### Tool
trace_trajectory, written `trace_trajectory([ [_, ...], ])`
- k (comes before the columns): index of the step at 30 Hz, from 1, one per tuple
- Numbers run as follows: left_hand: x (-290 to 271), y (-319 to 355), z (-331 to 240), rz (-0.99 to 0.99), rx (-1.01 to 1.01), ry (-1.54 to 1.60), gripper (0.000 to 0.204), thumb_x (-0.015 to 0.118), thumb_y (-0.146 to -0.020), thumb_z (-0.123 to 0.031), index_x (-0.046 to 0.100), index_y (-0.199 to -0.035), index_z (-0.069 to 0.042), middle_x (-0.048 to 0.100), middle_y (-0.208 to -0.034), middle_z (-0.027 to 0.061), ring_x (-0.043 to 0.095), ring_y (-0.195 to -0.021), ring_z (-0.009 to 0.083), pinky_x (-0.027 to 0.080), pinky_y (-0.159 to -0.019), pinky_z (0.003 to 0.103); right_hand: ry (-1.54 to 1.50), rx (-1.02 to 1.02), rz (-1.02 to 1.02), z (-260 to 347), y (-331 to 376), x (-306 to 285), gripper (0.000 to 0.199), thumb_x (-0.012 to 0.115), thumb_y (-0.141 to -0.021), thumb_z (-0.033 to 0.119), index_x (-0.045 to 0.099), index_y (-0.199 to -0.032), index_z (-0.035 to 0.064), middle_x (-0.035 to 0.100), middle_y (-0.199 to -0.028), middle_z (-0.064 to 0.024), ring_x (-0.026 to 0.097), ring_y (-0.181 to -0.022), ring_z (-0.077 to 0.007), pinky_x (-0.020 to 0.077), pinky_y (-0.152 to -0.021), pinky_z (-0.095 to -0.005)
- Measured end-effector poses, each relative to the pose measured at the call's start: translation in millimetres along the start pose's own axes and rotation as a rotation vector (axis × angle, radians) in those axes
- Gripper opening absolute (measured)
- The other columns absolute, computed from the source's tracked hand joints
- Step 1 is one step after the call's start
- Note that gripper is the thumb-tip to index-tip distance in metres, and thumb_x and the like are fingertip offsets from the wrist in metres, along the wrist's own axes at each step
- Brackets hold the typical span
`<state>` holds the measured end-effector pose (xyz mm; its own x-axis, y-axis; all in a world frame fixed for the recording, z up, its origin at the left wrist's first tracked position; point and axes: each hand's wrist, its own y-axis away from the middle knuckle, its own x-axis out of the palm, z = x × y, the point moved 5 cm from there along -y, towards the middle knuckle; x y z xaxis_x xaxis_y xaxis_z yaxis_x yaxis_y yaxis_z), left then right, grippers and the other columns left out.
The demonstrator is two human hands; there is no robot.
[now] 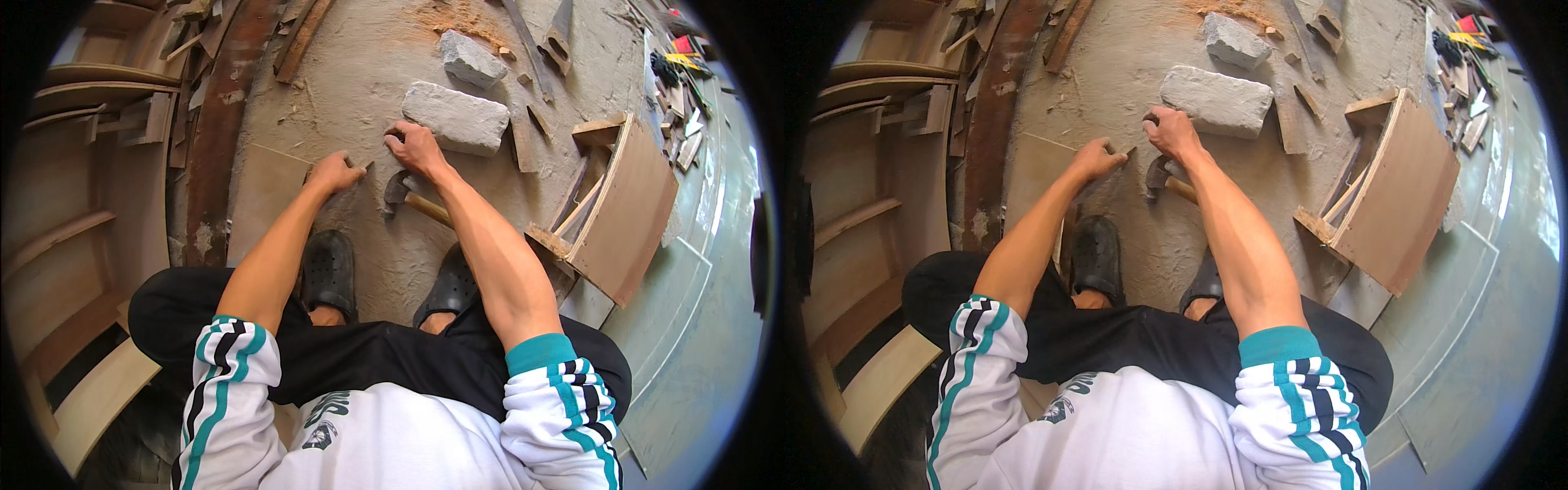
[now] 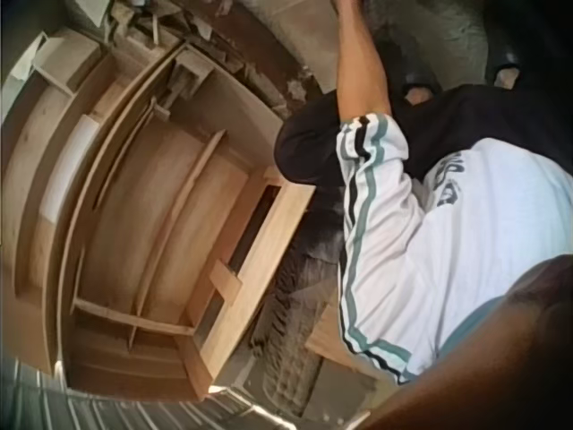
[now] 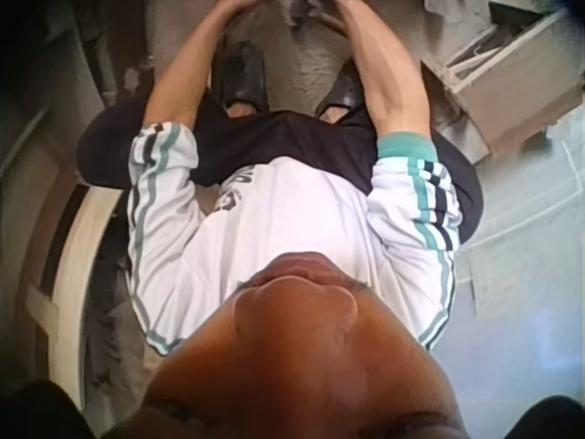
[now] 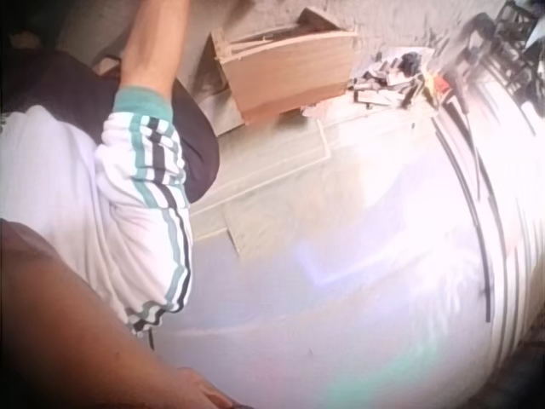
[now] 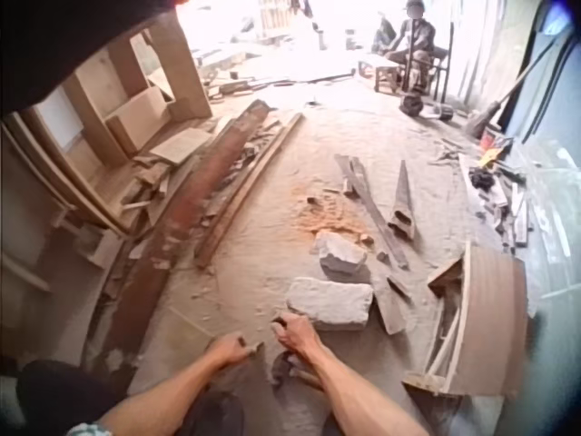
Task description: The person sits on the floor and assembles small wooden pieces into a frame-like structure using a hammer to tap them together. They repeatedly adjust and fit the pieces, occasionally using a stone as a support.
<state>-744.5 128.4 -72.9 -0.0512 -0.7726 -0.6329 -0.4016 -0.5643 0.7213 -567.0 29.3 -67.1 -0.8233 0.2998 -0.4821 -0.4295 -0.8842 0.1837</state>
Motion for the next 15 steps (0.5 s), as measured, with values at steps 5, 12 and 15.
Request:
trace_trajectory([
  [5,7,-11,11,0.094,-0.158,0.304,0.047,0.080,-0.077,-0.029,0.069,-0.110,0.003,0.071,-0.108,0.0196,0.068,-0.094,0.0287,0.052,-0.082,0.043,-0.039,0.018,0.106,-3,0,15,0.024,0.064,-0.088,0.022,0.074,-0.103,0.0061,0.072,-0.099,-0.0208,0.069,-0.096,-0.0370,0.0545,-0.085,-0.0425],
  [12,18,-25,31,0.084,-0.232,0.510,0.035,0.078,-0.075,-0.020,0.071,-0.098,0.006,0.070,-0.097,0.0177,0.063,-0.083,0.0256,0.050,-0.074,0.043,-0.019,0.050,0.157,-1,9,43,0.022,0.066,-0.091,0.019,0.073,-0.105,0.0033,0.074,-0.088,-0.0149,0.071,-0.077,-0.0233,0.0547,-0.072,-0.0342],
  [15,15,-20,29,0.010,-0.203,0.476,0.036,0.080,-0.073,-0.021,0.072,-0.095,0.006,0.071,-0.093,0.0173,0.064,-0.082,0.0255,0.051,-0.074,0.042,0.013,0.039,0.090,0,12,50,0.021,0.066,-0.091,0.019,0.072,-0.105,0.0035,0.073,-0.091,-0.0180,0.071,-0.084,-0.0297,0.0546,-0.076,-0.0374],
])
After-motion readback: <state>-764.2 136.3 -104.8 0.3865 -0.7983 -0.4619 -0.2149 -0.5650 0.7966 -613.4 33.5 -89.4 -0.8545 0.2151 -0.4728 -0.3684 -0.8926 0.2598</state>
